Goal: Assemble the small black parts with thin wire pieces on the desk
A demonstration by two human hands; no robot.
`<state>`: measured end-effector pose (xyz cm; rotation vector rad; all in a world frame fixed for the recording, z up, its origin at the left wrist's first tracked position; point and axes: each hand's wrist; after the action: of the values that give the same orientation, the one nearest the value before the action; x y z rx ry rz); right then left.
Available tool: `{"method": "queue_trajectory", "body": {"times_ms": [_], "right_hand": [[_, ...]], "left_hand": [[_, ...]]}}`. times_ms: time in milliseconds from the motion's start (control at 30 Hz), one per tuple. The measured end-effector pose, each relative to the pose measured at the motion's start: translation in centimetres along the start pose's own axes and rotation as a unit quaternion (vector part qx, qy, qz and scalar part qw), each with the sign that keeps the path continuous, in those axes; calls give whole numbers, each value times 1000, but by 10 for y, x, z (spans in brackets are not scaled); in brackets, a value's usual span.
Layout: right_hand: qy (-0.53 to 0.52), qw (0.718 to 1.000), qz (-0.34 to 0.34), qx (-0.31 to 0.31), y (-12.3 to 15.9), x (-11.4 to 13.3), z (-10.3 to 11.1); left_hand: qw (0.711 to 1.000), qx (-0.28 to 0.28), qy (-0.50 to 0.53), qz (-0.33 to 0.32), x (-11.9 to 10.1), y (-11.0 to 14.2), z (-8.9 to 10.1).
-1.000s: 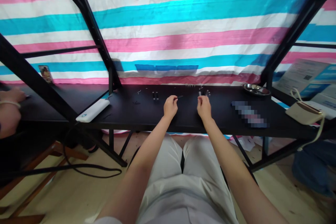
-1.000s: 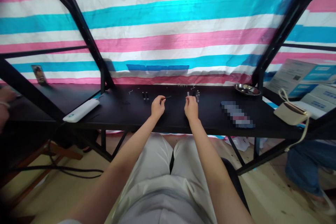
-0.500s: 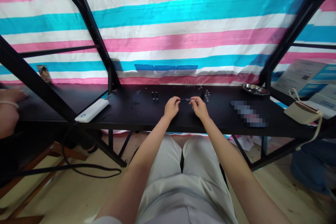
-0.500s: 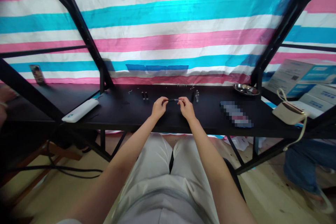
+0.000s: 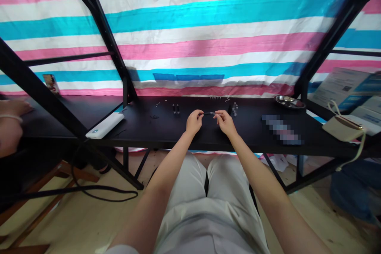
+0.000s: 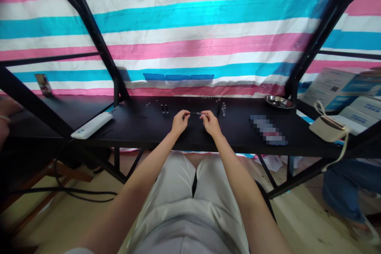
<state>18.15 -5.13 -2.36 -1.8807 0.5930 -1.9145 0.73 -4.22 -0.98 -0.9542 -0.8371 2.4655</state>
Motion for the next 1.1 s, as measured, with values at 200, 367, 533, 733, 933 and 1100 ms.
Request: {"method": "queue_trajectory", "body": {"times_ms": [200, 367, 533, 733, 933, 1100], "right_hand": [[-36, 999, -24, -4, -2, 4, 0], [-55, 997, -60, -3, -2, 6, 0], [2, 995, -95, 20, -1, 3, 0], [54, 991, -117, 33, 0, -3, 2], [80, 988, -108, 71, 1, 0, 3], [75, 989, -110, 68, 1, -3, 2]], "left_hand": [[998, 2, 58, 16, 6, -2, -4], [988, 20, 146, 46, 8, -4, -7], [958, 116, 251, 76, 9, -4, -11], [945, 135, 285, 88, 11, -4, -11], [931, 157, 314, 103, 11, -4, -12], [914, 184, 335, 135, 7, -4, -7]]}}
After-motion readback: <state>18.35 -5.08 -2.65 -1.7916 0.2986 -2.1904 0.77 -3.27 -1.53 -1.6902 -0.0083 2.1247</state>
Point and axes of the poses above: each hand's wrist, its own y-axis away from the middle knuckle, its own z-axis out of the back of the hand, x = y × z, and after that the axes turned 9 degrees about -y, right-handed
